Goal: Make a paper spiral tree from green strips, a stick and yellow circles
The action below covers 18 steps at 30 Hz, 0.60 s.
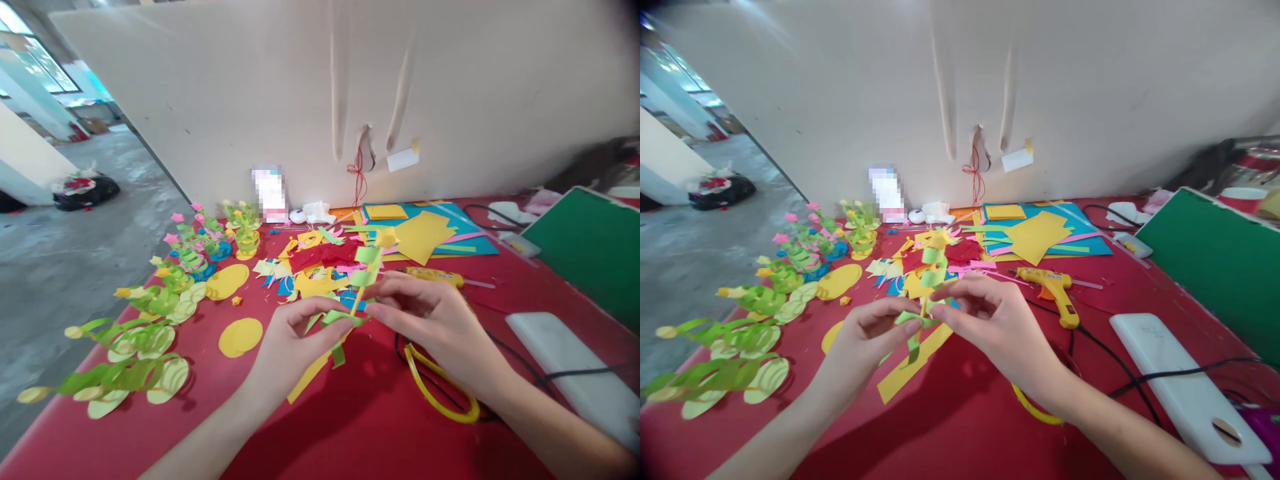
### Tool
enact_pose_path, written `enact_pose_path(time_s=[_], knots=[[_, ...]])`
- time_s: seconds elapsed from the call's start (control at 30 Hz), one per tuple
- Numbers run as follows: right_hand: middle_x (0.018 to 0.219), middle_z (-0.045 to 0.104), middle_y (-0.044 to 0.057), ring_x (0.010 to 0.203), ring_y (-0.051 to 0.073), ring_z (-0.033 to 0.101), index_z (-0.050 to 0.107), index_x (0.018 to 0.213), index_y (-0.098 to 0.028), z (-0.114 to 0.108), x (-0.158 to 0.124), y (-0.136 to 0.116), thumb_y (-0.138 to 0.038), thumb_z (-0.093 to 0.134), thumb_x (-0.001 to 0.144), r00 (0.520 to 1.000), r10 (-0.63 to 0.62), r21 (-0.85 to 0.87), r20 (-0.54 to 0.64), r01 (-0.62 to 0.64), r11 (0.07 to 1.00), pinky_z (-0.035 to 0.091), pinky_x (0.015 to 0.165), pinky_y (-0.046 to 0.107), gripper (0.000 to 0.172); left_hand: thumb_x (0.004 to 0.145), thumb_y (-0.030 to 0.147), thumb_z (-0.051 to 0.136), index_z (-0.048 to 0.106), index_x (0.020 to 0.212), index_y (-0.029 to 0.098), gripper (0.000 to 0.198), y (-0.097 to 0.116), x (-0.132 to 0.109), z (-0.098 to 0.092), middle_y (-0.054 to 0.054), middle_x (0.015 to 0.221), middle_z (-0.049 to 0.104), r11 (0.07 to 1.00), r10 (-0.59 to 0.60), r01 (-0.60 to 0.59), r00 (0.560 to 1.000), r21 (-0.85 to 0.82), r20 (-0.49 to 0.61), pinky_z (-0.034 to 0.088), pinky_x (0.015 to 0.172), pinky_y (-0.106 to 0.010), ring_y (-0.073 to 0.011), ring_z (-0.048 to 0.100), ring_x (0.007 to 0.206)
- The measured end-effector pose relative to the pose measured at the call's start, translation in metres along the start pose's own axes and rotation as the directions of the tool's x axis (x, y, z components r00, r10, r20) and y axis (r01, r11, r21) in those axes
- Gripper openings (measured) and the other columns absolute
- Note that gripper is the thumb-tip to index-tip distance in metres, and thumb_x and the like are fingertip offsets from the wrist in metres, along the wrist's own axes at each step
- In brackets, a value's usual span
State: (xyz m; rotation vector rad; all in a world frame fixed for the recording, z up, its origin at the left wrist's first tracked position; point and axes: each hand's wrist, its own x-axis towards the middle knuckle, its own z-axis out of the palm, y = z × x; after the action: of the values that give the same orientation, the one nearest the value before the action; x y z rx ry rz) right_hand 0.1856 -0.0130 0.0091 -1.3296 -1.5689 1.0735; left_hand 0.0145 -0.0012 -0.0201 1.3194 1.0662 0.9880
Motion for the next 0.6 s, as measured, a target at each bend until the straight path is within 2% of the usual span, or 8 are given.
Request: enact_pose_path(time_s=[0.07, 0.13, 0.2, 0.23, 0.27, 0.37, 0.47, 0.6], knots=[[0.072, 0.057, 0.001, 0.059, 0.011, 0.048, 0.062, 0.084, -0.021, -0.008, -0.001, 0.001, -0.036, 0.057, 0.074, 0.999, -0.048, -0.155, -0.018, 0.044, 0.987, 0.038, 0.049, 0.022, 0.018, 0.066, 0.026, 0.07, 0.066, 0.073, 0.021, 0.009, -0.001, 0.001, -0.002, 0.002, 0.071, 0.065, 0.994, -0.042, 0.04, 0.999, -0.099, -0.026, 0.045, 0.061, -0.018, -0.0103, 0.057, 0.067], [0.075, 0.058, 0.001, 0.06, 0.011, 0.049, 0.06, 0.089, -0.022, -0.02, -0.003, 0.011, -0.036, 0.054, 0.076, 0.993, -0.11, -0.361, -0.051, 0.085, 0.929, 0.04, 0.053, 0.023, 0.02, 0.066, 0.027, 0.071, 0.066, 0.073, 0.022, 0.011, -0.002, 0.003, -0.005, 0.004, 0.069, 0.064, 0.975, -0.091, 0.081, 0.995, -0.208, -0.039, 0.043, 0.058, -0.015, -0.0079, 0.055, 0.063], [0.093, 0.059, 0.005, 0.08, 0.017, 0.054, 0.058, 0.095, -0.021, -0.036, -0.004, 0.033, -0.036, 0.051, 0.077, 0.977, -0.163, -0.603, -0.137, 0.048, 0.796, 0.044, 0.069, 0.03, 0.024, 0.065, 0.025, 0.072, 0.065, 0.073, 0.022, 0.011, -0.002, 0.005, -0.007, 0.005, 0.067, 0.062, 0.95, -0.12, 0.1, 0.992, -0.296, -0.049, 0.042, 0.057, -0.014, -0.006, 0.054, 0.062], [0.1, 0.058, 0.008, 0.091, 0.023, 0.053, 0.057, 0.098, -0.02, -0.045, -0.005, 0.048, -0.037, 0.049, 0.077, 0.954, -0.195, -0.72, -0.227, -0.03, 0.693, 0.043, 0.074, 0.035, 0.028, 0.065, 0.024, 0.072, 0.065, 0.074, 0.022, 0.011, -0.002, 0.005, -0.007, 0.005, 0.066, 0.061, 0.937, -0.123, 0.101, 0.991, -0.333, -0.045, 0.043, 0.057, -0.014, -0.0057, 0.054, 0.061], [0.101, 0.058, 0.01, 0.097, 0.027, 0.05, 0.056, 0.099, -0.02, -0.055, -0.006, 0.065, -0.037, 0.048, 0.077, 0.94, -0.167, -0.795, -0.297, -0.147, 0.588, 0.042, 0.075, 0.038, 0.029, 0.066, 0.024, 0.071, 0.065, 0.075, 0.022, 0.011, -0.001, 0.006, -0.007, 0.005, 0.064, 0.06, 0.926, -0.12, 0.099, 0.992, -0.364, -0.034, 0.043, 0.057, -0.014, -0.0058, 0.054, 0.06], [0.087, 0.058, 0.015, 0.089, 0.032, 0.051, 0.059, 0.077, -0.016, -0.081, -0.01, 0.115, -0.028, 0.052, 0.072, 0.918, -0.093, -0.795, -0.385, -0.279, 0.538, 0.041, 0.07, 0.042, 0.015, 0.068, 0.023, 0.069, 0.065, 0.076, 0.021, 0.009, 0.002, 0.006, -0.007, 0.004, 0.059, 0.06, 0.905, -0.111, 0.106, 0.994, -0.412, 0.011, 0.042, 0.052, -0.015, -0.0067, 0.055, 0.056], [0.066, 0.056, 0.009, 0.07, 0.023, 0.055, 0.053, 0.057, -0.017, -0.098, -0.01, 0.153, -0.027, 0.059, 0.068, 0.917, 0.006, -0.761, -0.399, -0.335, 0.555, 0.043, 0.064, 0.035, 0.016, 0.067, 0.023, 0.069, 0.065, 0.075, 0.02, 0.009, 0.005, 0.005, -0.006, 0.003, 0.057, 0.06, 0.908, -0.125, 0.115, 0.992, -0.403, 0.001, 0.041, 0.047, -0.015, -0.007, 0.055, 0.053], [0.077, 0.057, 0.002, 0.073, 0.014, 0.054, 0.055, 0.074, -0.013, -0.106, -0.002, 0.18, -0.028, 0.06, 0.073, 0.888, 0.079, -0.684, -0.452, -0.402, 0.609, 0.045, 0.07, 0.032, 0.016, 0.063, 0.024, 0.071, 0.065, 0.072, 0.018, 0.012, 0.006, 0.004, -0.004, 0.003, 0.056, 0.059, 0.938, -0.135, 0.108, 0.989, -0.329, -0.061, 0.041, 0.048, -0.016, -0.0078, 0.055, 0.053]])
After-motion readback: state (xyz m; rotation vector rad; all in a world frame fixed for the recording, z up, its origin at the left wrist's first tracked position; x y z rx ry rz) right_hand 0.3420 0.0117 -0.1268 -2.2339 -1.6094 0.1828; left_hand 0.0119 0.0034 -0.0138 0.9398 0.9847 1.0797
